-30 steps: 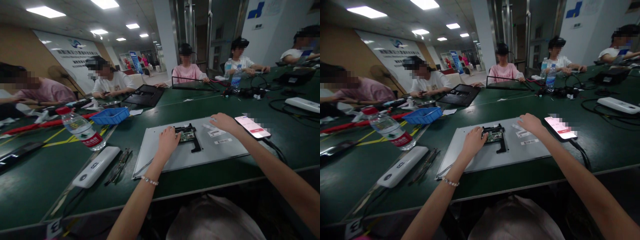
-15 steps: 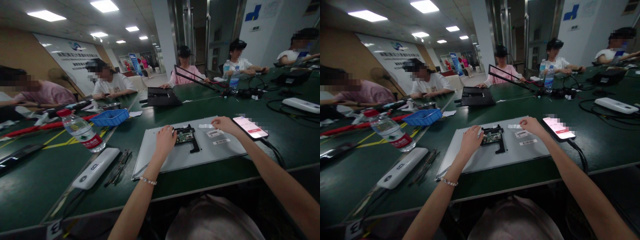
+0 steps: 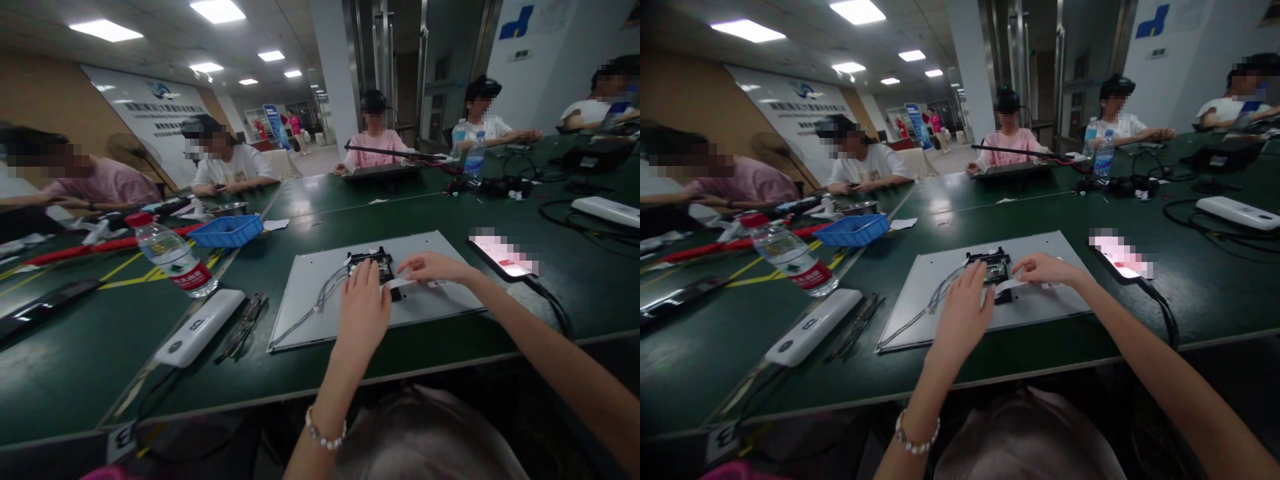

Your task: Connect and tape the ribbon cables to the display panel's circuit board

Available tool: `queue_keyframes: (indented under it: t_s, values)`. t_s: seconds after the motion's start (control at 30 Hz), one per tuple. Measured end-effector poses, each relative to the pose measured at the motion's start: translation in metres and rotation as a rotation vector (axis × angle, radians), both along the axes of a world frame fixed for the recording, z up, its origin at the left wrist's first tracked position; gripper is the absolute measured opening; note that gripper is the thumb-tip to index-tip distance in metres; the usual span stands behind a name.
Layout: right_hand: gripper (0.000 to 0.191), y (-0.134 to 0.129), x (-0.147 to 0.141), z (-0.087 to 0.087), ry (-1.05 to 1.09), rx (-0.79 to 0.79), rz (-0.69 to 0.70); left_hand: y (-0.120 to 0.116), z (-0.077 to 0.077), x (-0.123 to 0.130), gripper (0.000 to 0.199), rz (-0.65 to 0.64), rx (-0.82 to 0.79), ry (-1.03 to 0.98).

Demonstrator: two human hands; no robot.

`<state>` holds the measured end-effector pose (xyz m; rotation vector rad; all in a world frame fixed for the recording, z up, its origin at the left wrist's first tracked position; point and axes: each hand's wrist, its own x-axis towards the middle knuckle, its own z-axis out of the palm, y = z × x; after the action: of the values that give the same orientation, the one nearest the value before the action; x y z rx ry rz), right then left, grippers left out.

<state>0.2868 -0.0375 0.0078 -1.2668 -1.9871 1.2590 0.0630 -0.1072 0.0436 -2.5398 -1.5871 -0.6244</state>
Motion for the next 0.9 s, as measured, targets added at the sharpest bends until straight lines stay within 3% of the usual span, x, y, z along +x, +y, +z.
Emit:
queue_keyframes:
  t_s: [0.17, 0.27, 0.33, 0.43, 0.57, 0.73, 0.9]
  values:
    - [0.036, 0.001, -0.006, -0.009, -0.042, 0.059, 0.017, -0.026, -0.045, 0.029, 0.043, -0.017, -0.022, 0.009]
    - [0.037, 0.003, -0.006, -0.011, -0.081, 0.095, 0.021, -0.026, -0.059, 0.038, 0.044, 0.01, -0.018, 0.012]
    - [0.035, 0.003, -0.005, -0.008, -0.127, 0.147, 0.001, -0.025, -0.062, 0.039, 0.045, 0.016, -0.016, 0.022]
    - [0.031, -0.008, -0.007, 0.003, -0.234, 0.355, -0.111, -0.026, -0.062, 0.039, 0.045, 0.025, -0.012, 0.035]
    - [0.034, -0.044, -0.022, 0.009, -0.281, 0.585, -0.28, -0.028, -0.061, 0.038, 0.046, 0.033, 0.004, 0.03]
    - [0.044, -0.085, -0.052, -0.025, -0.259, 0.608, -0.301, -0.027, -0.062, 0.036, 0.05, 0.001, -0.013, 0.034]
    - [0.046, -0.093, -0.062, -0.047, -0.344, 0.628, -0.452, -0.027, -0.065, 0.035, 0.049, 0.02, -0.013, 0.042]
